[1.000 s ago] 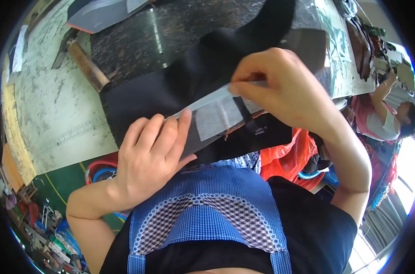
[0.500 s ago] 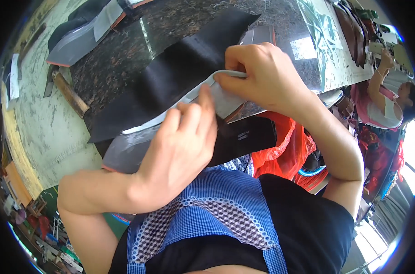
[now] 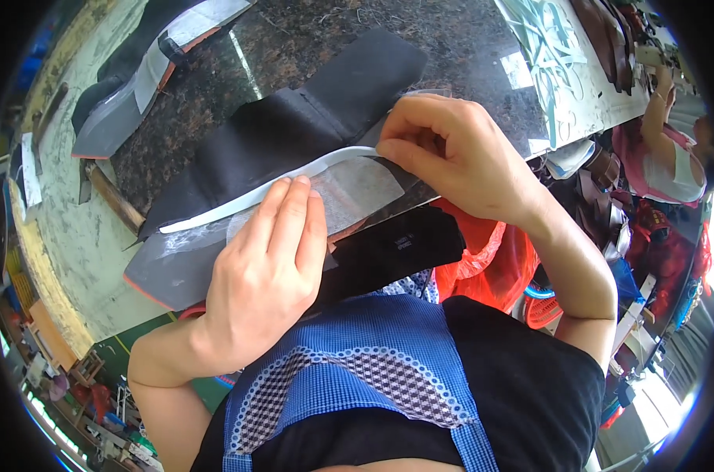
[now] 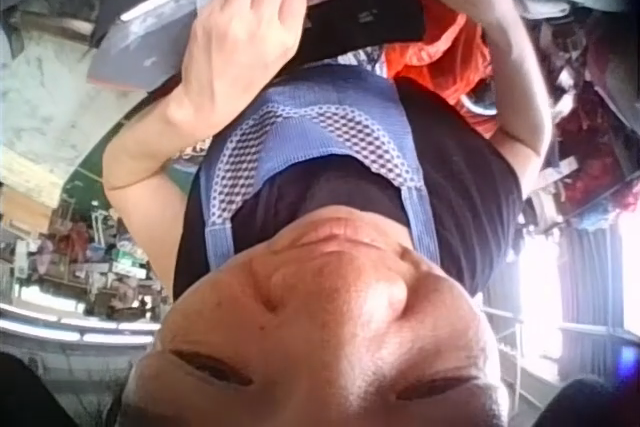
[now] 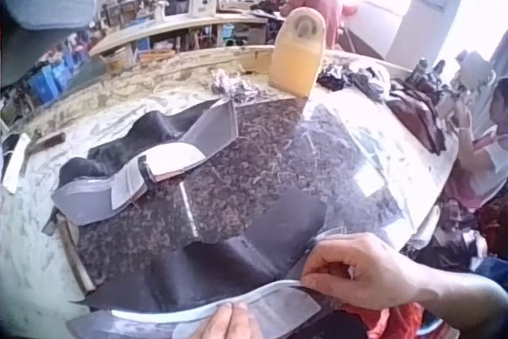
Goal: The person applies adhesive strips to leather shoe upper components, then folds the edges of the components by hand. A hammer is used to tap down the folded edges.
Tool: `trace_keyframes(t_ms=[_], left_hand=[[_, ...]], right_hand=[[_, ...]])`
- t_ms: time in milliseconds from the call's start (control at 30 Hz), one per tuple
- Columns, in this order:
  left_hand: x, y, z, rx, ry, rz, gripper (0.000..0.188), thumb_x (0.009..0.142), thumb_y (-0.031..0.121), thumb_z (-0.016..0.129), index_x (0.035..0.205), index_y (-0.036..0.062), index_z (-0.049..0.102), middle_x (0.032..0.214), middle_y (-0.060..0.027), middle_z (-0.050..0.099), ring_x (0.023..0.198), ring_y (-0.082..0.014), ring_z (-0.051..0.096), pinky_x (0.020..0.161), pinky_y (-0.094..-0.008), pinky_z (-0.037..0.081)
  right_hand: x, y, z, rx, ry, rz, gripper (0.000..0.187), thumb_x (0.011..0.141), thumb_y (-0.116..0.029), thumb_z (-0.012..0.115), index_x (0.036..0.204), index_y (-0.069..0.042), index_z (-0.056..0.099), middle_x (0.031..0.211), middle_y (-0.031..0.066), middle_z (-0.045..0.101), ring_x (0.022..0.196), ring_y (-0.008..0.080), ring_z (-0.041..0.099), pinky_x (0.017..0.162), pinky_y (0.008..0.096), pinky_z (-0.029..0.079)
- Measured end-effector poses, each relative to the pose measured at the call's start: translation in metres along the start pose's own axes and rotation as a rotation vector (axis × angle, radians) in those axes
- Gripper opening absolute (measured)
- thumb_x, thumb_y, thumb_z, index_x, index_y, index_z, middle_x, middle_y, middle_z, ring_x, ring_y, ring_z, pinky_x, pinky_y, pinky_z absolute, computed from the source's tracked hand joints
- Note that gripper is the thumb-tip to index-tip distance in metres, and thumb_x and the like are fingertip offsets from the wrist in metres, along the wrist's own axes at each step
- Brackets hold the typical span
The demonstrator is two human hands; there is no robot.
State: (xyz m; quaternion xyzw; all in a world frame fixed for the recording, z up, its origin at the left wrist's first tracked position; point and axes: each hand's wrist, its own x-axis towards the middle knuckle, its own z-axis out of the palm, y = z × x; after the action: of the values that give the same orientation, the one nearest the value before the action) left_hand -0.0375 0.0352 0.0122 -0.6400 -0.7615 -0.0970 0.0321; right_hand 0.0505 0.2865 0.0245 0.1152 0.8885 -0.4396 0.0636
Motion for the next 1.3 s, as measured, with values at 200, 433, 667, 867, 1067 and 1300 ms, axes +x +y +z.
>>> trace_keyframes(t_ms=[200, 433, 667, 867, 1067, 1300], left_hand=[[-0.001, -0.001, 0.0, -0.028, 0.024, -0.008, 0.033, 0.084, 0.004, 0.07, 0.114, -0.0094, 0.07, 0.121, -0.0217, 0.069, 0.116, -0.0334, 0.068, 0.092, -0.0369, 0.062], [0.0, -0.004, 0.002, -0.036, 0.029, 0.01, 0.034, 0.082, 0.005, 0.069, 0.111, -0.0112, 0.069, 0.115, -0.0241, 0.068, 0.115, -0.034, 0.067, 0.101, -0.0364, 0.059], [0.005, -0.006, -0.002, -0.063, 0.013, -0.025, 0.042, 0.082, 0.006, 0.07, 0.122, -0.0073, 0.069, 0.118, -0.017, 0.066, 0.115, -0.0302, 0.066, 0.096, -0.0364, 0.059], [0.008, 0.0, -0.002, 0.062, -0.073, -0.011, 0.065, 0.076, 0.012, 0.077, 0.136, -0.0061, 0.062, 0.118, -0.0153, 0.064, 0.113, -0.0292, 0.064, 0.095, -0.0384, 0.058], [0.026, 0.005, -0.003, 0.035, -0.171, -0.066, 0.075, 0.077, 0.031, 0.083, 0.14, -0.0028, 0.06, 0.112, -0.0094, 0.059, 0.102, -0.0235, 0.06, 0.086, -0.036, 0.053], [0.037, 0.01, 0.001, 0.087, -0.208, -0.079, 0.087, 0.077, 0.043, 0.087, 0.147, 0.0022, 0.055, 0.103, -0.0053, 0.053, 0.093, -0.0197, 0.055, 0.077, -0.0324, 0.048]], right_hand=[[-0.005, -0.003, -0.008, 0.098, -0.089, -0.027, 0.016, 0.094, -0.012, 0.075, 0.102, -0.001, 0.067, 0.081, 0.0068, 0.062, 0.072, 0.0151, 0.058, 0.067, 0.0318, 0.048], [0.001, -0.007, -0.003, 0.003, -0.07, -0.164, 0.015, 0.09, -0.011, 0.076, 0.097, -0.002, 0.066, 0.084, 0.0092, 0.062, 0.076, 0.0254, 0.063, 0.07, 0.0365, 0.051], [0.009, -0.011, -0.017, -0.054, -0.142, -0.048, 0.016, 0.092, -0.014, 0.071, 0.095, 0.0, 0.065, 0.082, 0.0126, 0.067, 0.076, 0.0255, 0.068, 0.071, 0.0361, 0.055], [0.026, -0.02, -0.014, -0.074, -0.115, 0.18, 0.018, 0.089, -0.017, 0.071, 0.093, 0.0, 0.068, 0.072, 0.012, 0.07, 0.066, 0.0237, 0.07, 0.063, 0.0365, 0.054], [0.022, -0.013, -0.007, -0.369, 0.032, 0.03, 0.018, 0.089, -0.018, 0.074, 0.089, 0.0, 0.07, 0.071, 0.0092, 0.071, 0.063, 0.0192, 0.068, 0.062, 0.0338, 0.054], [0.015, 0.006, -0.008, 0.109, 0.066, 0.171, 0.02, 0.09, -0.019, 0.079, 0.093, 0.0, 0.071, 0.067, 0.0085, 0.067, 0.061, 0.0146, 0.064, 0.059, 0.0315, 0.05]])
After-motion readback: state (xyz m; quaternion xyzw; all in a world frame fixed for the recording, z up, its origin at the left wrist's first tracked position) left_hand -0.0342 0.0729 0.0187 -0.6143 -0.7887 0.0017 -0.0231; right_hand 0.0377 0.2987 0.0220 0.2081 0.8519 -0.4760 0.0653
